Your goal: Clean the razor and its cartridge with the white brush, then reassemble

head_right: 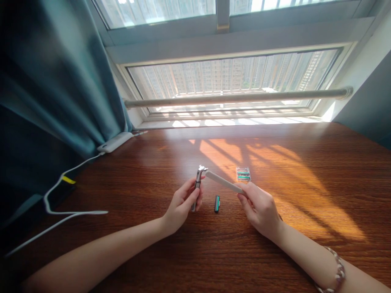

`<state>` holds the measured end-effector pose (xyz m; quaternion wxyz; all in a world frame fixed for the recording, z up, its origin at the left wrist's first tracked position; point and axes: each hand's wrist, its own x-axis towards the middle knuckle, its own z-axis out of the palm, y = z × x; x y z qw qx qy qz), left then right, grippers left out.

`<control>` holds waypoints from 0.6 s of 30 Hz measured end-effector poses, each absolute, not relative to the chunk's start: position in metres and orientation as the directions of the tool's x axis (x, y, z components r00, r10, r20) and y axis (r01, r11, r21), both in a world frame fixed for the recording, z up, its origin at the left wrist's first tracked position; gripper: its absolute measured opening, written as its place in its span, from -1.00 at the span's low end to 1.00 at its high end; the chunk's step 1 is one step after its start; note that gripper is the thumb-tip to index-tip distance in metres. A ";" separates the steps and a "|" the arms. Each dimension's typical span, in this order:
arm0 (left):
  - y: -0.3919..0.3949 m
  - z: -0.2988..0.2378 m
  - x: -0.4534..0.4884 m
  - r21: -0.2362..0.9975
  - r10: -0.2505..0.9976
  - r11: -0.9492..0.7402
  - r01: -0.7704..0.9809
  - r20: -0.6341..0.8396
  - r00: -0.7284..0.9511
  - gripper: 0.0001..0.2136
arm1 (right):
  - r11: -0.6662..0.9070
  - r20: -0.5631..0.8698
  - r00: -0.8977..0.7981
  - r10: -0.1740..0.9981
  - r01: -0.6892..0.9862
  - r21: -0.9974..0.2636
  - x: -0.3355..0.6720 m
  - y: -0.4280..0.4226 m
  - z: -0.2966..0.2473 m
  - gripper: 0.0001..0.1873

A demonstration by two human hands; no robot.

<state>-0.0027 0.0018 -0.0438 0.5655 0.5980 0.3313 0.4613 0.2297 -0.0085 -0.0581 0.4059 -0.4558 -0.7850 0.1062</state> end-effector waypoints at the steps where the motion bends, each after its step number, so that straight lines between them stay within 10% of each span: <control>1: 0.000 -0.044 0.001 0.971 0.904 -0.022 -0.239 0.122 0.410 -0.71 | 0.572 0.545 -0.267 0.795 0.630 -0.526 0.230 -0.009 -0.058 -0.74; 18: -0.002 -0.049 0.010 0.807 0.799 0.233 -0.542 0.159 0.580 -0.85 | 0.614 0.520 -0.383 0.764 0.678 -0.403 0.230 -0.008 -0.066 -0.53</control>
